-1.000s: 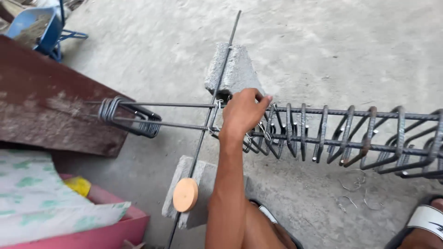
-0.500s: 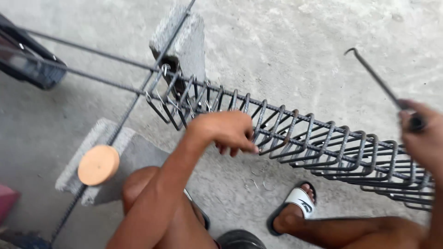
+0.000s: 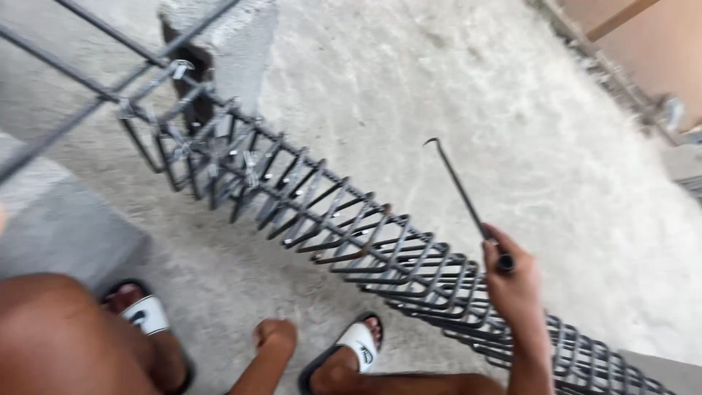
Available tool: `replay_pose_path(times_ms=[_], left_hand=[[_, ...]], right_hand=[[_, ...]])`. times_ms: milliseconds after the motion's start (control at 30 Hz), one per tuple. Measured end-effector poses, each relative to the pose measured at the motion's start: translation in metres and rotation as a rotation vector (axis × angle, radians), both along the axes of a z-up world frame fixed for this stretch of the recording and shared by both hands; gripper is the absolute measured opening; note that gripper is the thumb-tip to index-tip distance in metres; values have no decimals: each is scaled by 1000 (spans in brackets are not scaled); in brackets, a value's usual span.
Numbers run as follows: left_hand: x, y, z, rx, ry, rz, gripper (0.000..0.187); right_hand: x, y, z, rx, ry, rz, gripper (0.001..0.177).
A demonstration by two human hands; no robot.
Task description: Tying metal wires around rebar intersections using a hook tool to secure a spiral cage
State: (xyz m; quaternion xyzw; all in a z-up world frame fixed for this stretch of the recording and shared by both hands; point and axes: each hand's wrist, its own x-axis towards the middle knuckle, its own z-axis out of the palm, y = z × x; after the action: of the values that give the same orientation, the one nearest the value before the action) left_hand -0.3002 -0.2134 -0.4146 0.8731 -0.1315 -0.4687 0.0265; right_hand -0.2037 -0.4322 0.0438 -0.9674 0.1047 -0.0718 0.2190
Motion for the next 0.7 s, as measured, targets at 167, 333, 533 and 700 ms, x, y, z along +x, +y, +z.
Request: replay_pose_path(times_ms=[167,333,533,700], left_hand=[[-14,9,-28,-32,-60,-138,8],[7,9,-69,-300,-599,-58,26],[-8,31,-82,-333,-717,-243,30],[-1,32,-82,-317,-815,-343,26]], right_hand=[[3,10,9,64,31,-34,37],[8,16,16,109,113,-142,39],[17,3,6,246,206,-154,42],[7,11,16,192,145,-98,39]])
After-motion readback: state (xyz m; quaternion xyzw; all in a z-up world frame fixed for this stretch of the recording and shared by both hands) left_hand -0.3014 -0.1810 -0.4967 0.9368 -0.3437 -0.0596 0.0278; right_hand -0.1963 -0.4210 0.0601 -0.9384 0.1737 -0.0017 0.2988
